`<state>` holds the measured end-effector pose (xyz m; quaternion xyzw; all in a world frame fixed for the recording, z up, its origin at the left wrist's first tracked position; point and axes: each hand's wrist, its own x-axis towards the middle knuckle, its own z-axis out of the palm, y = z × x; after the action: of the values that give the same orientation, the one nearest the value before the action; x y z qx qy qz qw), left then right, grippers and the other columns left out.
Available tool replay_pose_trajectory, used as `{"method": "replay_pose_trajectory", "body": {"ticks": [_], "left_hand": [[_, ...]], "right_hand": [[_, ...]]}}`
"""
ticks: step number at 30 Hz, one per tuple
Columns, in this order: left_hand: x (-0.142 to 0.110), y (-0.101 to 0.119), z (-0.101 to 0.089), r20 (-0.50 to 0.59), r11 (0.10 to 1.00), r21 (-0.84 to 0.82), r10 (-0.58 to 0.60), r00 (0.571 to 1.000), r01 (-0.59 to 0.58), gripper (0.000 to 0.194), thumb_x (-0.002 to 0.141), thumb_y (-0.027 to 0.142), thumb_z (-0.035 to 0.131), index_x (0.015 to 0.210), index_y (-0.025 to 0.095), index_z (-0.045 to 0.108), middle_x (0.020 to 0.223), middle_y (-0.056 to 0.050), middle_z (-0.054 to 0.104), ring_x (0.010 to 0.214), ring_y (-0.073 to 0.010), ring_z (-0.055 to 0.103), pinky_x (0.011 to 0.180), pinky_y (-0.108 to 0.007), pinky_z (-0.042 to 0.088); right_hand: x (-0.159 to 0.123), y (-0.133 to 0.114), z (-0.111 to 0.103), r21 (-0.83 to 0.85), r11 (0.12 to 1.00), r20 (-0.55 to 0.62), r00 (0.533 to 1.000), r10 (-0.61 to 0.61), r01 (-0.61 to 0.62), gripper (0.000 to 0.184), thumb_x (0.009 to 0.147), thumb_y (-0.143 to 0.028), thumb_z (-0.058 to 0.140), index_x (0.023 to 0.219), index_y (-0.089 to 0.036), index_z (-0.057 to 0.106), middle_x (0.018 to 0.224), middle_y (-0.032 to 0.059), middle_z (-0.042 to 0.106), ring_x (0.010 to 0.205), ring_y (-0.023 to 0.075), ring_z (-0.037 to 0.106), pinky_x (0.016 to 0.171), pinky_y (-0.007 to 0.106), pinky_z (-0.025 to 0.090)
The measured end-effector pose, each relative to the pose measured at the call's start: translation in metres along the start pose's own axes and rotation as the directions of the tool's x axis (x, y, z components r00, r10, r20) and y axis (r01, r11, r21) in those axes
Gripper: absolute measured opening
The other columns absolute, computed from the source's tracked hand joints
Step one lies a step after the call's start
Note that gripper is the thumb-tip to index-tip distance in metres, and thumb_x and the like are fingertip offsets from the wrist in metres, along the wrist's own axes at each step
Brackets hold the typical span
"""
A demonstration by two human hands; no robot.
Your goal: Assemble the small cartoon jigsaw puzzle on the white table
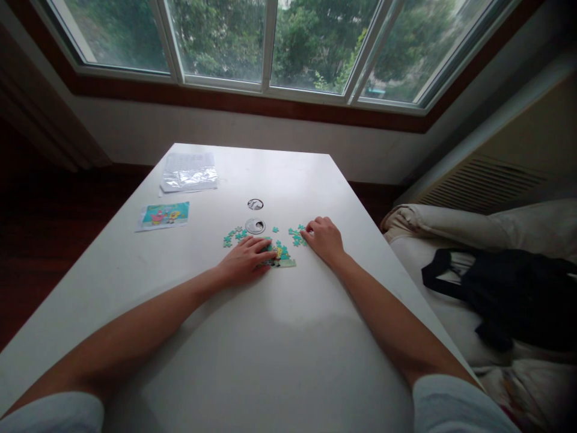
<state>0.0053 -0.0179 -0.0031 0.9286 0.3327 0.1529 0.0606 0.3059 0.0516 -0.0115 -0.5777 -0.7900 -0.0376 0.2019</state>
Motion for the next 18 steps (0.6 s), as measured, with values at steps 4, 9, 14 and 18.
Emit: {"method": "replay_pose_trajectory", "body": {"ticks": [4, 9, 14, 18], "left_hand": [[0.0006, -0.0004, -0.0001, 0.004, 1.0, 0.011, -0.006, 1.0, 0.006, 0.04, 0.1, 0.036, 0.052, 0.139, 0.032, 0.061, 0.151, -0.01, 0.052, 0.138, -0.0294, 0.047, 0.118, -0.052, 0.034], [0.0012, -0.0017, 0.0006, 0.012, 0.999, 0.031, -0.024, 1.0, 0.024, 0.041, 0.101, 0.036, 0.052, 0.141, 0.032, 0.06, 0.152, -0.01, 0.052, 0.14, -0.0301, 0.047, 0.118, -0.054, 0.033], [0.0003, -0.0026, 0.0019, 0.016, 0.999, 0.032, -0.035, 0.999, 0.034, 0.042, 0.101, 0.036, 0.051, 0.142, 0.033, 0.058, 0.154, -0.009, 0.05, 0.141, -0.0294, 0.046, 0.119, -0.054, 0.032], [0.0002, -0.0022, 0.0016, 0.007, 0.999, 0.019, -0.037, 0.999, 0.037, 0.041, 0.1, 0.035, 0.053, 0.141, 0.033, 0.06, 0.153, -0.009, 0.051, 0.141, -0.0298, 0.046, 0.12, -0.055, 0.033]], "right_hand": [[-0.0016, -0.0042, 0.0003, -0.024, 1.0, 0.0, 1.0, -0.018, 0.018, 0.016, 0.094, -0.034, 0.066, 0.085, -0.021, 0.07, 0.095, 0.0128, 0.065, 0.099, 0.0289, 0.052, 0.086, 0.04, 0.042], [-0.0008, -0.0044, 0.0039, 0.042, 0.999, 0.032, 0.999, 0.003, -0.005, 0.012, 0.092, -0.032, 0.068, 0.085, -0.023, 0.068, 0.094, 0.01, 0.066, 0.096, 0.027, 0.054, 0.082, 0.038, 0.044], [0.0017, -0.004, 0.0079, 0.139, 0.989, 0.043, 0.998, 0.044, -0.05, 0.01, 0.089, -0.03, 0.069, 0.083, -0.022, 0.065, 0.086, 0.0063, 0.067, 0.087, 0.0234, 0.057, 0.079, 0.035, 0.044], [0.0013, -0.0058, 0.0088, 0.268, 0.955, 0.045, 0.992, 0.118, -0.126, 0.007, 0.085, -0.027, 0.068, 0.084, -0.022, 0.064, 0.078, 0.0022, 0.066, 0.076, 0.0192, 0.057, 0.07, 0.031, 0.043]]}}
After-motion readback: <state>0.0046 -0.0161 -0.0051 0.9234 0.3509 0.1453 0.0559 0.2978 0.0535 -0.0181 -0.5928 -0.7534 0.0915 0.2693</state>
